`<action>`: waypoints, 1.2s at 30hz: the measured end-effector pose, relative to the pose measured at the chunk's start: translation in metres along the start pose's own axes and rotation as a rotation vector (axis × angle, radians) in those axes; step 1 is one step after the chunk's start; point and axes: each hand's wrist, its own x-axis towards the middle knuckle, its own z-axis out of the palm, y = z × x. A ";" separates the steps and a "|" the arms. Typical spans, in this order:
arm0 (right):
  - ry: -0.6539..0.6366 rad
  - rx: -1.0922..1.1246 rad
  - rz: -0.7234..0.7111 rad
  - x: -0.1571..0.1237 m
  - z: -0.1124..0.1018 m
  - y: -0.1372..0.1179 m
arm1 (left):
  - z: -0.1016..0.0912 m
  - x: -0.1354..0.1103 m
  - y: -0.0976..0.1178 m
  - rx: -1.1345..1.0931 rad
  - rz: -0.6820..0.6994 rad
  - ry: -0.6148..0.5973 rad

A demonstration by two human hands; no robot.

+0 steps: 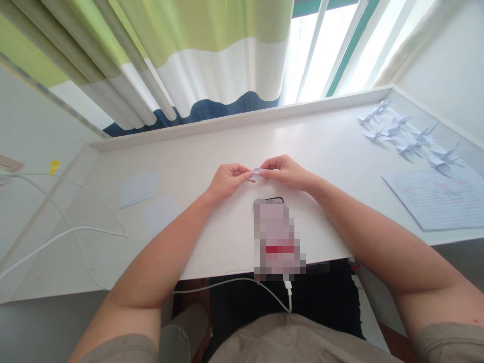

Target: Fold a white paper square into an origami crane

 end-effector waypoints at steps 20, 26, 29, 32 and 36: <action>-0.019 -0.053 -0.065 0.003 0.009 0.001 | 0.001 -0.001 0.004 0.049 0.012 -0.093; 0.020 0.017 -0.029 0.002 0.001 -0.001 | 0.003 0.000 0.004 0.041 0.019 -0.036; 0.010 0.002 -0.040 0.001 0.001 0.000 | 0.004 0.000 0.003 0.043 0.029 -0.022; -0.006 -0.033 -0.077 0.001 0.002 0.000 | 0.005 -0.001 0.003 0.063 0.038 -0.005; -0.010 -0.028 -0.084 0.001 0.002 0.003 | 0.005 -0.003 0.004 0.112 0.042 -0.010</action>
